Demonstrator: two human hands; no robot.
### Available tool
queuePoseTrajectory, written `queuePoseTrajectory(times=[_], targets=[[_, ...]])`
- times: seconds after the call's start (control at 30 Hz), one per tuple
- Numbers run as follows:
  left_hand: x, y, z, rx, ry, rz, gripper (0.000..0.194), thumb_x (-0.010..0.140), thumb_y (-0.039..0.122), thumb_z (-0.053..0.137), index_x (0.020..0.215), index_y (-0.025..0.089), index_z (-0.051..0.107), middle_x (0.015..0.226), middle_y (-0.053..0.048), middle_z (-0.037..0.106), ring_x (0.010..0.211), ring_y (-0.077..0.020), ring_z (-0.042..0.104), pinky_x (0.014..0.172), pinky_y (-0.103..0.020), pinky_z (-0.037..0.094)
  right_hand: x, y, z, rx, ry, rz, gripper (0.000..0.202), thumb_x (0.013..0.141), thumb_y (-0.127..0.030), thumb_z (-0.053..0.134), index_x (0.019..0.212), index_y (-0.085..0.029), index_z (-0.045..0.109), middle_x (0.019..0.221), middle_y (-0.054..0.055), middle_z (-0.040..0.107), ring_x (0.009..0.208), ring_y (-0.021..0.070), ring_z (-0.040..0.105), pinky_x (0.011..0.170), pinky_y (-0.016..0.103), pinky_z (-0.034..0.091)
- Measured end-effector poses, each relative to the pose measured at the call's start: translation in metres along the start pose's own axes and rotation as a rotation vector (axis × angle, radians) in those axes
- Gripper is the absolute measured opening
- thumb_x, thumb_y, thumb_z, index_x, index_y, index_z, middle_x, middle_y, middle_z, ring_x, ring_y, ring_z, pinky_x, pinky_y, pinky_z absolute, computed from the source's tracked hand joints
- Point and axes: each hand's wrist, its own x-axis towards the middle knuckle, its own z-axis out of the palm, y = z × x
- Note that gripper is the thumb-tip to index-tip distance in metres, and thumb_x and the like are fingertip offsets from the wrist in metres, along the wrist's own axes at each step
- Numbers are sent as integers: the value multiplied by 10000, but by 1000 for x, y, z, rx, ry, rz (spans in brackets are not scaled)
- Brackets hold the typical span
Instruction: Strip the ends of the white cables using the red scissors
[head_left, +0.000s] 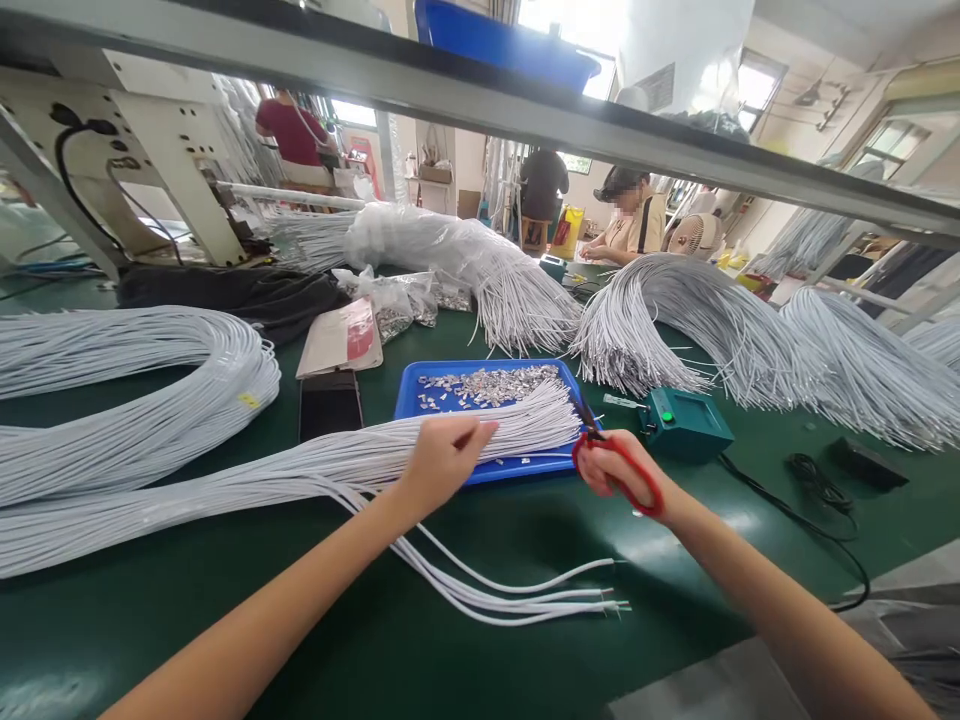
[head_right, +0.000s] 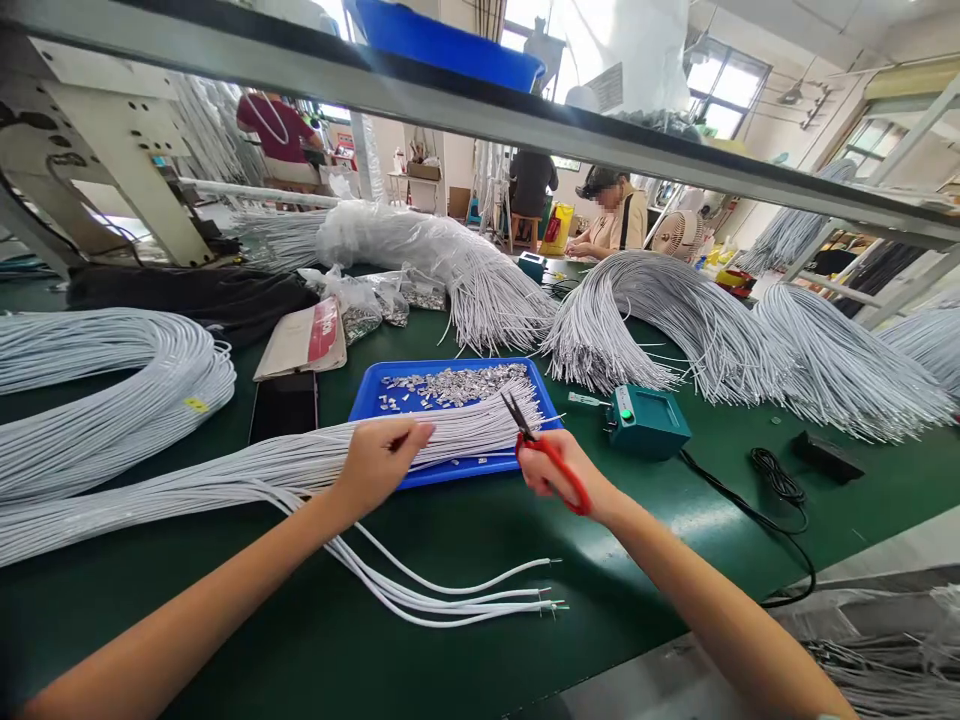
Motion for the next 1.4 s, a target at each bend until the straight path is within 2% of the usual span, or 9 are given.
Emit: queuePoseTrajectory(times=[0.07,0.17,0.23,0.4,0.6,0.87,0.93,1.17,1.4], targets=[[-8,13,4,-152,-49,-49,376,916,359,425,667,148,611,539,2,465,526,-115,436,540,-244,371,14,11,2,-387,233,-96,415,784,-443,662,593,-196,387,561,-25,406,527,104,351,519,256,283],[-13,23,10,-371,-56,-152,284,897,356,481,1000,157,656,867,-60,618,708,-144,553,560,-228,435,21,32,10,-762,448,-207,296,808,-407,641,699,-199,460,691,29,532,603,140,421,590,278,334],[-13,25,13,-433,-75,-213,303,844,395,580,1000,154,675,978,-86,626,745,-153,567,538,-222,444,17,42,16,-898,493,-271,245,847,-409,591,760,-197,504,745,68,581,644,167,472,623,290,362],[-13,27,14,-509,-103,-241,331,809,426,626,944,138,716,888,-83,657,635,-126,557,498,-216,439,8,47,20,-1166,462,-383,261,877,-433,569,790,-188,579,735,91,633,711,206,560,631,290,379],[-15,37,16,-430,-44,-345,199,729,329,709,756,134,732,585,-13,619,497,-90,483,477,-204,394,7,47,19,-1295,558,-633,188,869,-322,605,781,-157,596,696,48,636,653,179,571,586,277,398],[-8,31,13,-483,44,-371,140,801,261,609,767,143,675,589,20,596,438,-81,508,452,-201,405,11,48,11,-1178,628,-580,153,822,-301,640,774,-162,599,692,43,648,642,173,591,565,264,423],[-11,33,16,-500,-49,-359,156,835,254,554,846,148,668,657,6,625,474,-99,549,458,-212,426,14,50,8,-1021,679,-540,156,804,-304,650,766,-166,586,682,30,637,610,152,577,562,248,434],[-42,51,33,-182,-785,-41,151,819,304,668,919,201,715,815,10,656,643,-85,549,557,-189,401,20,51,1,-639,822,-461,227,787,-316,626,668,-184,485,582,-34,501,507,90,424,504,228,370],[-60,47,49,3,-922,198,209,934,216,505,934,193,712,765,-4,614,645,-99,558,598,-207,395,20,50,3,-491,760,-452,251,780,-305,632,649,-188,453,582,-45,438,516,82,385,509,225,357]])
